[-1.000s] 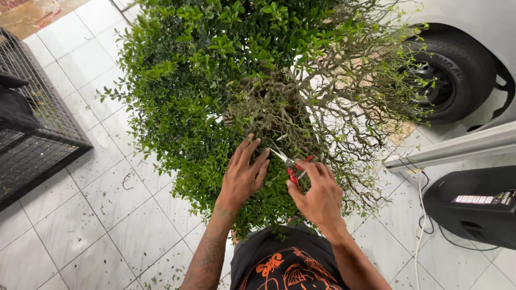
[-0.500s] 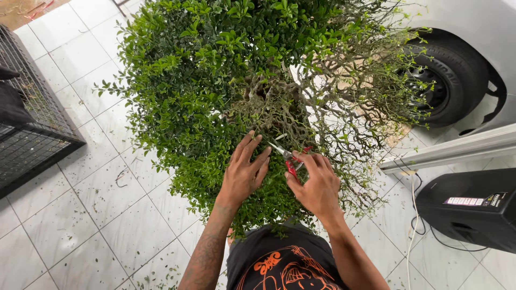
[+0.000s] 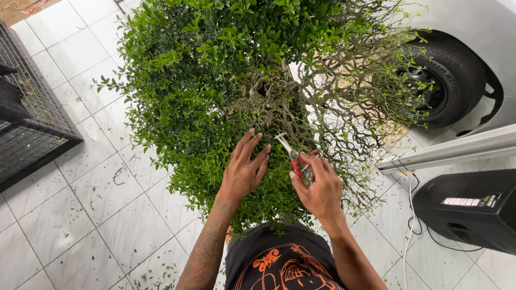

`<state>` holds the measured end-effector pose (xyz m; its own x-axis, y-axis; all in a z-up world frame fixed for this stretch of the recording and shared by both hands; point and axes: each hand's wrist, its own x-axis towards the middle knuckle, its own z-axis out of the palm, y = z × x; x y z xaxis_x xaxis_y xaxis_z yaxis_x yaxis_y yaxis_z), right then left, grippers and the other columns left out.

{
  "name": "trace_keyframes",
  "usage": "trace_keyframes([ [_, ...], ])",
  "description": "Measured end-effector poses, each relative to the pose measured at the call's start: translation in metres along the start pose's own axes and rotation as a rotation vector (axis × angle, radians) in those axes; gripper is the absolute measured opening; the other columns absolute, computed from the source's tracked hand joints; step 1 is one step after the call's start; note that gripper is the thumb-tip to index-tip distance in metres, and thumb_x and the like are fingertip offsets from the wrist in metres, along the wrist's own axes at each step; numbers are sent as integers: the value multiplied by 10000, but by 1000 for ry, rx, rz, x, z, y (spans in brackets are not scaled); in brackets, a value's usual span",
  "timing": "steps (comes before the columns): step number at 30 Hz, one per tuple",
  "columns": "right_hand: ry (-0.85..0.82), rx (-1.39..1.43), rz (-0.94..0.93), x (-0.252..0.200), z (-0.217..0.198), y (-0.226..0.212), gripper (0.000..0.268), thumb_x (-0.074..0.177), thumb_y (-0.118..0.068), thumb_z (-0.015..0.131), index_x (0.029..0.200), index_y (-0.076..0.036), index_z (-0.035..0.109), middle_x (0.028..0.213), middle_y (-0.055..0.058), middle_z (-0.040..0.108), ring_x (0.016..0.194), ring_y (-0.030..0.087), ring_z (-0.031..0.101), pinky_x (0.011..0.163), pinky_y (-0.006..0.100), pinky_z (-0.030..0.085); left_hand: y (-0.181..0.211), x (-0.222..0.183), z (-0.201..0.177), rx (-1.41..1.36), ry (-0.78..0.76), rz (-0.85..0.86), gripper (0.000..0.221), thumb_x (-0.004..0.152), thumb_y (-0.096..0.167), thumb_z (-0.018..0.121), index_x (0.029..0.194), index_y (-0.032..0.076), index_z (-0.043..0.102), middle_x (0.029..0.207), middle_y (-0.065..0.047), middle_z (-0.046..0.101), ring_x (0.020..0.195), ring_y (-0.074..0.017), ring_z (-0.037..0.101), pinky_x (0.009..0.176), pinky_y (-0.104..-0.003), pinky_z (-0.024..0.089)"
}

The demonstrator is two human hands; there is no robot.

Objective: The person uses red-handled pruning shears to trim small branches and leaves from a large potted plant. They repeatedly reach into the foliage, select branches, and cut them, with cut pieces falling onto the tiled floor.

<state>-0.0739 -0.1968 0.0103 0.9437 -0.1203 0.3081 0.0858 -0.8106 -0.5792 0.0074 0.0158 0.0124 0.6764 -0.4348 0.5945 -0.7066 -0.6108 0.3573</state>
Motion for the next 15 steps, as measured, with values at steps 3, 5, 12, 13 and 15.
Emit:
trace_keyframes([
  [3,-22,-42,-33,5,-12,-17,418,898,-375,744,1209,-99,704,947,167,711,821,293,727,540,322,590,2,1,-1,-15,-2,-11,239,1003,116,652,1235,131,707,1377,-116,567,1427,-359,448,895,-504,657],
  [5,-22,-94,-40,9,-13,-22,419,881,-371,764,1211,-119,712,946,137,707,820,267,724,541,312,591,2,1,1,-20,-2,-17,235,1005,120,650,1233,132,705,1382,-116,564,1430,-358,444,896,-503,656],
  [12,-69,-180,-90,20,-15,-30,409,874,-383,780,1199,-139,733,911,112,697,849,268,710,522,306,588,0,-1,2,-19,-12,-20,238,996,120,658,1230,134,700,1395,-116,557,1439,-357,433,938,-491,647],
  [13,-73,-180,-89,19,-14,-28,409,874,-383,780,1199,-139,733,911,112,697,849,268,710,522,306,588,1,-2,2,-20,-14,-23,238,996,120,658,1230,134,700,1395,-116,557,1439,-357,433,938,-491,647],
  [15,-72,-233,-98,19,-10,-25,412,869,-392,783,1207,-164,732,921,90,690,875,253,711,520,300,593,1,-1,2,-25,-15,-18,255,993,111,660,1244,135,691,1402,-118,548,1441,-365,427,948,-506,642],
])
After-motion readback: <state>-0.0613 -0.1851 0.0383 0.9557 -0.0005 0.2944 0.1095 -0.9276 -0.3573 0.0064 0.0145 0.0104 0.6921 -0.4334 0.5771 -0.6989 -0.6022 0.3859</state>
